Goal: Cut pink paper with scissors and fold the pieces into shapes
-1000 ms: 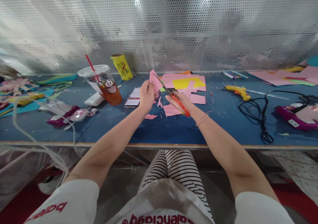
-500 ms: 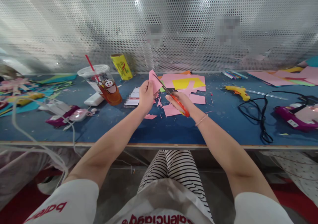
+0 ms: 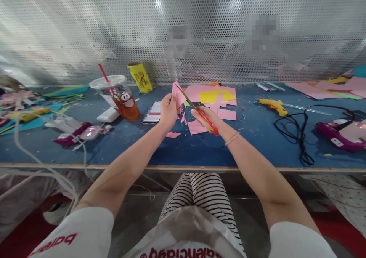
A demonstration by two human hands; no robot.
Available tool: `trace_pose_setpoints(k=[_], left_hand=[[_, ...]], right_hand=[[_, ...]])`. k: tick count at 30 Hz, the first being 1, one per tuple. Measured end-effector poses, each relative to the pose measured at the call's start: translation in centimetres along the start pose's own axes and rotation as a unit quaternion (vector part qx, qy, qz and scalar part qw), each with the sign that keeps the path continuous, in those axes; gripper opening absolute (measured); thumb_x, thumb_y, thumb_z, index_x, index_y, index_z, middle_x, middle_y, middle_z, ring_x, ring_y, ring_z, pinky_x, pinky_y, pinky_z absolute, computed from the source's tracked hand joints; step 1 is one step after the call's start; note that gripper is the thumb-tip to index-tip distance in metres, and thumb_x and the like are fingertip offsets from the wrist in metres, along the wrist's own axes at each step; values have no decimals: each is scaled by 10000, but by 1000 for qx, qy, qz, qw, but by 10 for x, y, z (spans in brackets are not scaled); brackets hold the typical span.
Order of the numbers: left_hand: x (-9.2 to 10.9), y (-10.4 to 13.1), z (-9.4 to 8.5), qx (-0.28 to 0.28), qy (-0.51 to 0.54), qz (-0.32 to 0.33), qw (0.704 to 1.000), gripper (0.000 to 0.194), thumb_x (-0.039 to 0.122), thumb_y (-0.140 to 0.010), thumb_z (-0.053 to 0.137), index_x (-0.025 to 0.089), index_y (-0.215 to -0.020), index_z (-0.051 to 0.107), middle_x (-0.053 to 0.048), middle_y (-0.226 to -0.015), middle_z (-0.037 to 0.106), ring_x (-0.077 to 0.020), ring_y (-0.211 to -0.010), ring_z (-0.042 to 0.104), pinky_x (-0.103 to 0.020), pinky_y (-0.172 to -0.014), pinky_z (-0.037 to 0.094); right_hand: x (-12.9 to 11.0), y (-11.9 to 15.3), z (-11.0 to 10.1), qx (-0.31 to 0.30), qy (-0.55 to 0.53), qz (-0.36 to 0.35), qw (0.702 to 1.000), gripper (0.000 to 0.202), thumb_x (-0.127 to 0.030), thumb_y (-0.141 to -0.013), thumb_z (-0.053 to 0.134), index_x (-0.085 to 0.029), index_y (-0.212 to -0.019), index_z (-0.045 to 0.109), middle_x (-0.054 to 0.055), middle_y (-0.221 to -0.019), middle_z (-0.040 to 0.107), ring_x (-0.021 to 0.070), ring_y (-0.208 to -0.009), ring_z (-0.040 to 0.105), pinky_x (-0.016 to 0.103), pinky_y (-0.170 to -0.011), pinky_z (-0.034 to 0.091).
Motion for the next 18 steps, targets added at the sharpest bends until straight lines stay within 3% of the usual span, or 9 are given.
trace_pose_setpoints(k=[11, 18], left_hand=[[7, 1, 5, -24, -55, 43, 997, 328, 417, -872, 418, 184, -640, 409, 37, -546, 363, -53, -421, 415, -181, -418, 406], [7, 1, 7, -36, -68, 40, 996, 319, 427, -879, 400, 186, -677, 451, 34, -518, 414, -68, -416, 463, -173, -372, 334]], right_hand=[[-5, 1, -1, 14, 3, 1, 1000, 483, -677, -761, 427, -196, -788, 457, -45, -569, 375, 60, -428, 355, 208, -378, 296], [-5, 1, -1, 21, -1, 3, 1000, 485, -683, -747, 438, -198, -760, 427, -56, -542, 359, 58, -417, 340, 208, -375, 296]])
Point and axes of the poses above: each hand's wrist, its own y-axis away from the middle knuckle, its own z-axis out of the palm, x = y × z, the point moved 9 cm from there along -y, towards the middle knuckle
